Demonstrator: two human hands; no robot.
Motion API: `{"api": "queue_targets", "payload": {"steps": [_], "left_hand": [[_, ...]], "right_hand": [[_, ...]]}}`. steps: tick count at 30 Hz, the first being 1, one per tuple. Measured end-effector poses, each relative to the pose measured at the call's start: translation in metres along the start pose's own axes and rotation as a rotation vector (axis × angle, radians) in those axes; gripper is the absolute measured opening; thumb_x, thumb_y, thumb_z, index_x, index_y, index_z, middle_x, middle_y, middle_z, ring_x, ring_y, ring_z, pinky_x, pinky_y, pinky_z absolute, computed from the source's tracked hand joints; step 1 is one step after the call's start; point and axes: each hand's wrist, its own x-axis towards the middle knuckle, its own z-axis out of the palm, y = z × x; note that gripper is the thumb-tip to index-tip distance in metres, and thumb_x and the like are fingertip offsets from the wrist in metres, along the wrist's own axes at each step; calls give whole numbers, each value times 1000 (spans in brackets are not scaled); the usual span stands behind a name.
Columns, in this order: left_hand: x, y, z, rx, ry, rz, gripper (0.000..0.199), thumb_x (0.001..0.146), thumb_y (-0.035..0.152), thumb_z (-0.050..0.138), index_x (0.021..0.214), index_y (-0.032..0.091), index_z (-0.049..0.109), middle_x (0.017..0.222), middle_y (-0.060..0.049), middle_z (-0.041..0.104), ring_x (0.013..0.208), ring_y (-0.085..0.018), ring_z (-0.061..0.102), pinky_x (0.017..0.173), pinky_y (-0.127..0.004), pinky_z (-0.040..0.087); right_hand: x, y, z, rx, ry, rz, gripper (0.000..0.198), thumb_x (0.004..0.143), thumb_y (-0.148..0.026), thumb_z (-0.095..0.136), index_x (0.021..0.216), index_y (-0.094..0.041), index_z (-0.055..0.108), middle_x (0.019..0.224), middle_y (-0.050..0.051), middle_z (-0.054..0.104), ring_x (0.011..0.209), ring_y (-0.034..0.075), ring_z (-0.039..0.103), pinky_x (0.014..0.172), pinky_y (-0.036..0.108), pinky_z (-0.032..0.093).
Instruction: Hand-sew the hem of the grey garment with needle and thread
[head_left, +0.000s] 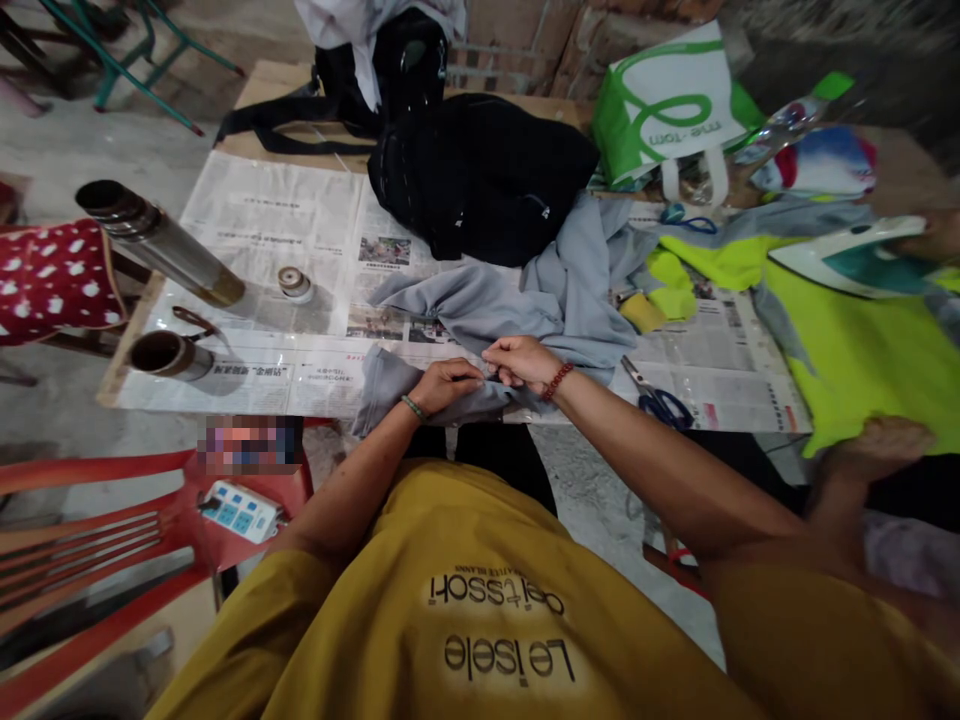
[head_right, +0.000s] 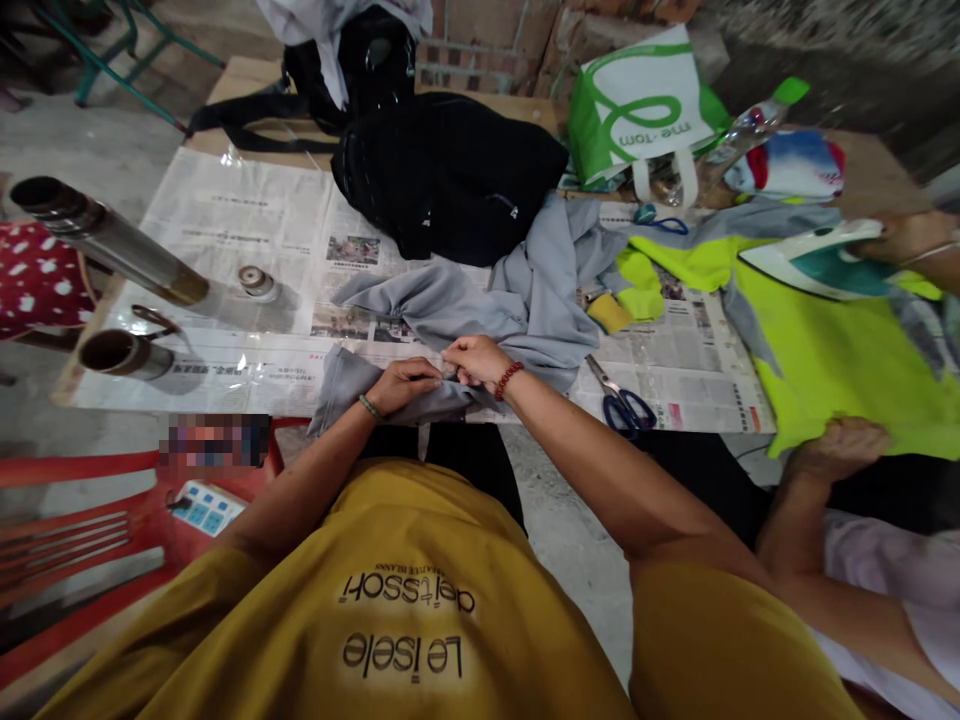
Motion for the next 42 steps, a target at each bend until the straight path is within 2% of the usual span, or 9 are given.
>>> {"api": "queue_targets", "payload": {"steps": [5, 10, 17, 25, 27, 31, 33, 37, 42], "left_hand": [[-1, 0, 1, 43, 21, 14, 18, 80, 31, 67, 82, 15, 74, 83, -5, 68, 80, -15, 62, 79, -27, 49], [-2, -4, 3, 83, 33, 58, 20, 82, 32, 64, 82, 15, 73, 83, -6, 68, 80, -16, 62, 79, -28, 49], [-2, -5, 5, 82, 61, 87, 20, 83, 32, 64, 81, 14, 73, 82, -5, 69, 77, -15, 62, 76, -26, 50], [1, -2, 2, 42, 116, -17, 12, 78, 26, 66, 78, 15, 71, 81, -3, 68, 78, -15, 61, 78, -27, 48], [1, 0, 1, 30, 114, -57, 12, 77, 24, 66, 77, 14, 71, 79, -3, 67, 78, -15, 60, 79, -27, 47], [1, 4, 1, -11, 95, -108, 12, 75, 23, 66, 76, 12, 70, 77, -4, 66, 76, -16, 59, 77, -27, 46], [1, 5, 1, -32, 87, -115, 12, 74, 23, 66, 75, 12, 70, 77, -3, 66, 75, -15, 59, 77, -27, 46], [1, 6, 0, -33, 88, -129, 11, 74, 23, 66, 75, 13, 70, 75, -3, 66, 75, -15, 59, 78, -27, 47], [1, 7, -2, -10, 81, -130, 11, 73, 24, 65, 75, 14, 70, 77, -2, 68, 77, -15, 61, 80, -28, 48]], "right_hand": [[0, -3, 6, -229, 105, 18, 24, 91, -20, 53, 67, -15, 54, 47, -5, 49, 30, 3, 33, 32, 19, 19], [3, 4, 8, -380, 149, -75, 27, 86, -27, 57, 63, -15, 55, 45, -6, 45, 36, 3, 32, 39, 18, 21], [5, 14, 7, -464, 132, -158, 26, 83, -31, 53, 63, -15, 58, 49, -4, 48, 44, 5, 37, 46, 20, 26], [3, 13, 1, -546, 27, -168, 31, 89, -36, 46, 71, -16, 63, 52, -3, 54, 43, 9, 46, 52, 23, 36], [1, 9, -12, -567, 149, -329, 28, 90, -33, 44, 85, -17, 67, 63, -1, 61, 51, 12, 53, 59, 25, 42], [-15, 11, -32, -693, 563, -886, 22, 88, -29, 49, 95, -19, 67, 90, 6, 67, 84, 20, 59, 81, 34, 44], [-26, 21, -31, -841, 562, -1054, 16, 87, -28, 54, 90, -20, 67, 91, 6, 67, 91, 22, 57, 86, 37, 40], [-33, 46, -9, -1049, 380, -1177, 13, 86, -26, 60, 94, -19, 68, 93, 6, 67, 94, 22, 54, 83, 36, 37], [-13, 61, 7, -1021, 378, -1133, 15, 91, -24, 55, 88, -18, 68, 90, 6, 67, 92, 21, 51, 82, 35, 34]]}}
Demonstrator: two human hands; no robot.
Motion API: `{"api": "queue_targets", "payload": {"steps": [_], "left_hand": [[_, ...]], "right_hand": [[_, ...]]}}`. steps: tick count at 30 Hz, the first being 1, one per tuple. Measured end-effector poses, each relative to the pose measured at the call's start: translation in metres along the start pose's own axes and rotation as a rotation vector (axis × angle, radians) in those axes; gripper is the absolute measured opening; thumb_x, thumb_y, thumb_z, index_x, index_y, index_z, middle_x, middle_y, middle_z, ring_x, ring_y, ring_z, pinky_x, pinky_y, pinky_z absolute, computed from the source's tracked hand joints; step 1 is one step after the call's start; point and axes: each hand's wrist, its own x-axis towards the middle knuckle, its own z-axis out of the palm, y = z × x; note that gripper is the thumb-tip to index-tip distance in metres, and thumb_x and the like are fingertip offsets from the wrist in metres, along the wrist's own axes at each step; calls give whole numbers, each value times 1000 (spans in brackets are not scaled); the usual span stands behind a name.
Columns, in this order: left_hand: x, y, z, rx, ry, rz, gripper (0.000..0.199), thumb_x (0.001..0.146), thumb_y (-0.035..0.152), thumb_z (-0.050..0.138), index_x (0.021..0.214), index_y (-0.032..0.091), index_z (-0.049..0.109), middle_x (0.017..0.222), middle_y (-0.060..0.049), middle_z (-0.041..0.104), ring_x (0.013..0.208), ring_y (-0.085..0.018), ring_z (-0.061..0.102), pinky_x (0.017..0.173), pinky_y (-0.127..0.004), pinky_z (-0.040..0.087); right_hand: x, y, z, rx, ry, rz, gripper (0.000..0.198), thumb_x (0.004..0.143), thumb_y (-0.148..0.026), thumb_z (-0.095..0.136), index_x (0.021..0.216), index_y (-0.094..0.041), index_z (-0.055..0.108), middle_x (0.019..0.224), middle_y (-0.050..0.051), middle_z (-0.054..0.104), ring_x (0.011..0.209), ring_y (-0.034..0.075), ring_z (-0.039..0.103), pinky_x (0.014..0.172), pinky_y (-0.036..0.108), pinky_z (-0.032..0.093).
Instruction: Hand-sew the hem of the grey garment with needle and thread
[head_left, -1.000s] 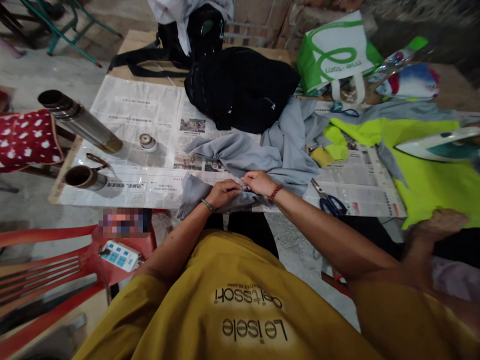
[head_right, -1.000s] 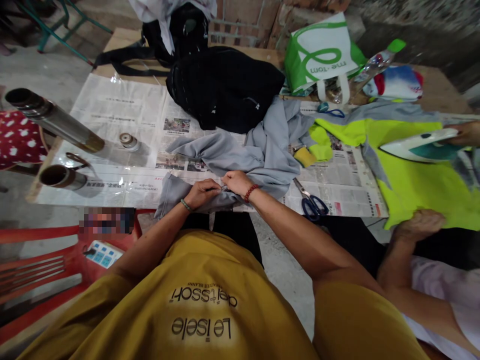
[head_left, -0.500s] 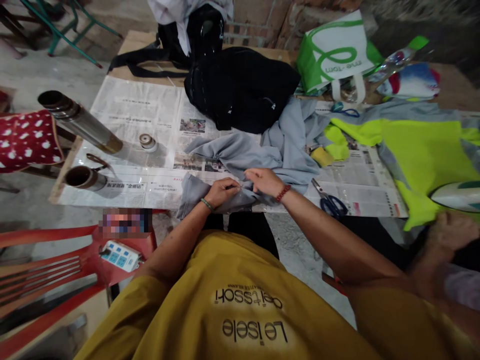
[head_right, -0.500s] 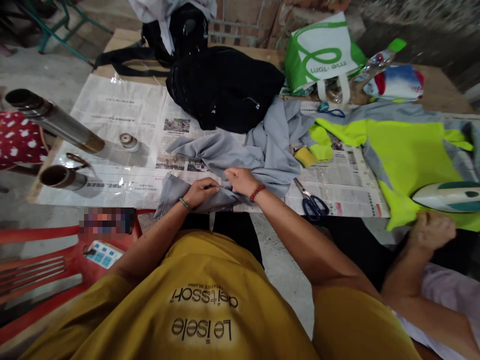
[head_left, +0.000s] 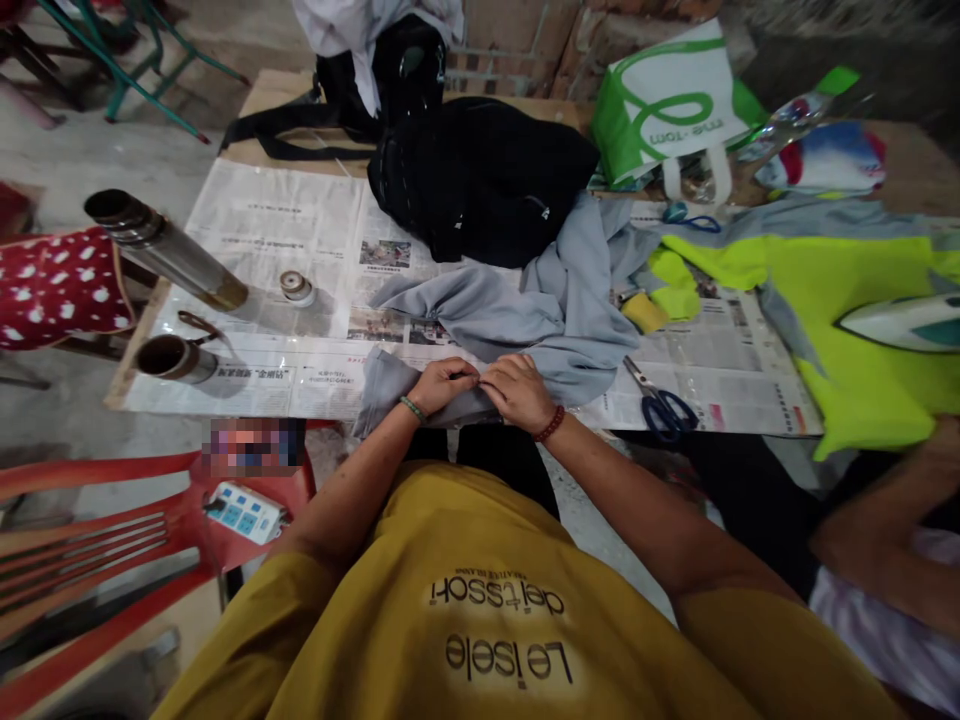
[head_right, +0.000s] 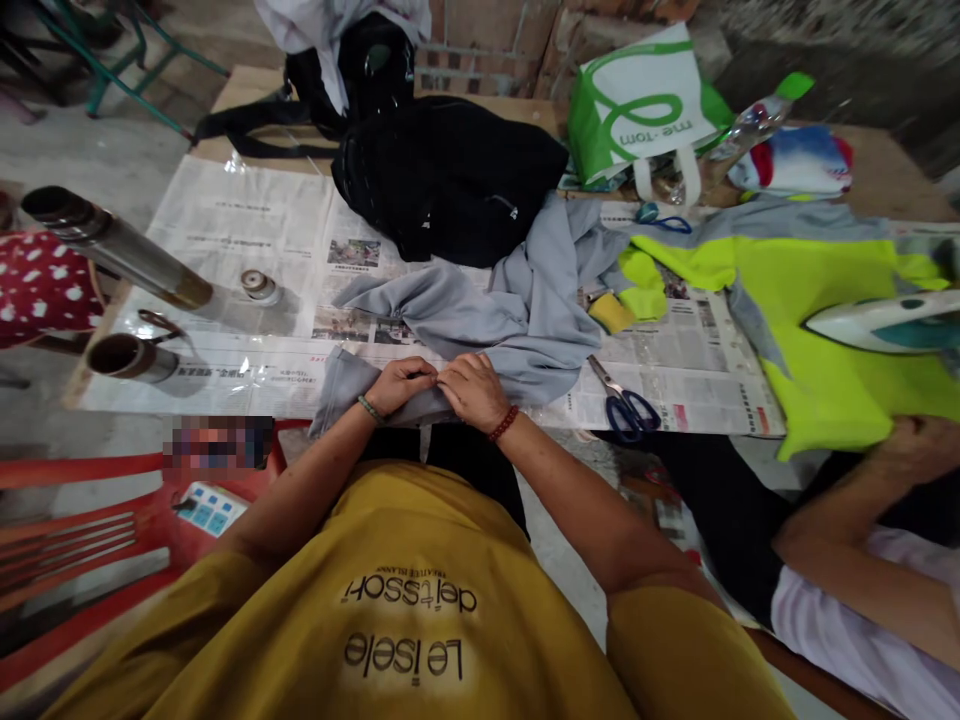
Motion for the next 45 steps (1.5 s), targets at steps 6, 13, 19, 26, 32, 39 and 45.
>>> {"api": "queue_targets", "payload": {"steps": [6, 13, 19, 26, 32, 39, 45], "left_hand": [[0, 2, 0, -8, 9, -1, 15, 73, 27, 66, 74, 13, 71, 79, -6, 69, 76, -17, 61, 79, -29, 49], [0, 2, 0, -8, 5, -10, 17, 74, 30, 65, 77, 14, 71, 79, -4, 69, 78, -17, 62, 82, -29, 49], [0, 1, 0, -45, 23, -42, 20, 74, 33, 65, 75, 14, 70, 80, -4, 69, 79, -16, 62, 83, -29, 48], [-1, 5, -1, -42, 16, -52, 21, 75, 34, 64, 74, 14, 71, 77, -4, 69, 77, -16, 61, 80, -28, 49], [-1, 5, -2, -73, 16, -49, 20, 74, 33, 65, 74, 14, 70, 77, -3, 68, 75, -15, 60, 79, -28, 48], [-1, 6, -1, -12, 38, -4, 17, 70, 32, 65, 68, 15, 66, 71, -2, 63, 70, -14, 57, 73, -27, 46], [-1, 7, -1, 47, 29, 27, 18, 72, 32, 62, 69, 15, 64, 72, -3, 62, 71, -15, 57, 75, -29, 46]], "right_hand": [[1, 4, 4, 31, 27, 45, 21, 95, -25, 49, 88, -19, 67, 90, 6, 67, 89, 20, 51, 82, 35, 34], [-1, -2, 10, 40, 38, 36, 20, 96, -24, 46, 91, -18, 64, 94, 7, 68, 90, 20, 54, 84, 36, 38], [-6, 3, 12, 60, 52, -7, 20, 94, -25, 48, 99, -17, 65, 100, 10, 67, 99, 22, 55, 89, 39, 41], [-2, -3, 17, 42, 35, 64, 26, 97, -28, 43, 91, -18, 66, 91, 9, 68, 89, 20, 56, 87, 38, 41], [-4, -2, 14, 14, 81, 55, 25, 98, -27, 43, 92, -20, 67, 95, 7, 68, 91, 19, 55, 86, 36, 40], [8, -15, 3, 32, 113, 35, 24, 97, -22, 39, 91, -19, 62, 90, 6, 65, 93, 19, 53, 84, 36, 36], [12, -20, -3, 73, 128, 16, 22, 96, -19, 38, 89, -19, 59, 87, 7, 64, 88, 19, 54, 83, 36, 38]]}}
